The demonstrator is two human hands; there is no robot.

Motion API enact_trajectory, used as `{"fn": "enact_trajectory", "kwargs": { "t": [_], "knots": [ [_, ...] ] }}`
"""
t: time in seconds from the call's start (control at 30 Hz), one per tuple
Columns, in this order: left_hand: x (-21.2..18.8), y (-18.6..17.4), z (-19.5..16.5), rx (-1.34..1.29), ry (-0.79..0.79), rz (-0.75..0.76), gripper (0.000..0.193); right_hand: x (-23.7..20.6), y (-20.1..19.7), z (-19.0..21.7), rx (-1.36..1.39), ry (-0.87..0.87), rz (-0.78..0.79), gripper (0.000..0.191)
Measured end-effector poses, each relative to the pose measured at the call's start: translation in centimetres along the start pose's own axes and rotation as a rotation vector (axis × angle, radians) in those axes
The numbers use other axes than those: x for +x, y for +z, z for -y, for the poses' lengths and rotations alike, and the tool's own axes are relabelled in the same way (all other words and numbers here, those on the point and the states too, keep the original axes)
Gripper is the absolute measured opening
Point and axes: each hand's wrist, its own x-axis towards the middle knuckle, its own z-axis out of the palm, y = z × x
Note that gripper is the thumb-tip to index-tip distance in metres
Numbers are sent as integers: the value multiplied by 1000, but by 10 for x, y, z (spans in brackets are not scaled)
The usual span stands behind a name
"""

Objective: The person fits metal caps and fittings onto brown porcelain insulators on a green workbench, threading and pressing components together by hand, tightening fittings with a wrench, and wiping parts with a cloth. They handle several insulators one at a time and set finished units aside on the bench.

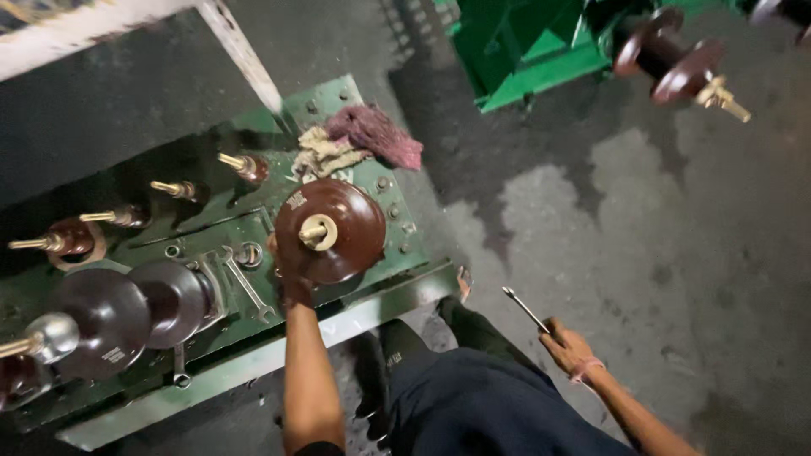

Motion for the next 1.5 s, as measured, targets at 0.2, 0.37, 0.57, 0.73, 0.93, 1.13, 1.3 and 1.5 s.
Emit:
{"fn": "enact_trajectory", "kwargs": {
  "t": [0.2, 0.37, 0.57, 0.73, 0.93, 1.13, 1.3, 1.5],
  "knots": [
    [16, -24, -6, 65, -5, 96, 60, 32, -36, 4, -74, -47, -92, 40],
    [19, -29, 25, -147, -262, 208, 41, 72, -40, 42, -19, -52, -83, 41],
    [41, -28, 52, -1085, -1320, 131, 33, 130, -64, 93, -155, -278, -49, 39],
    [43, -63, 57, -462, -1032, 710, 45, 211, -99, 127, -205, -438, 166, 43],
    [63, -69, 40, -155, -1725, 820, 29, 304, -136, 157, -453, -678, 333, 48],
    [109, -48, 37, 244, -1826, 1044, 29, 334, -174, 182, -493, -862, 124, 53],
    [134, -16, 33, 633, -1715, 1018, 29, 372, -205, 213, -460, -875, 136, 56],
    [134, 6, 23, 817, -1690, 816, 30, 417, -237, 241, -438, -918, 139, 49]
  ]
}}
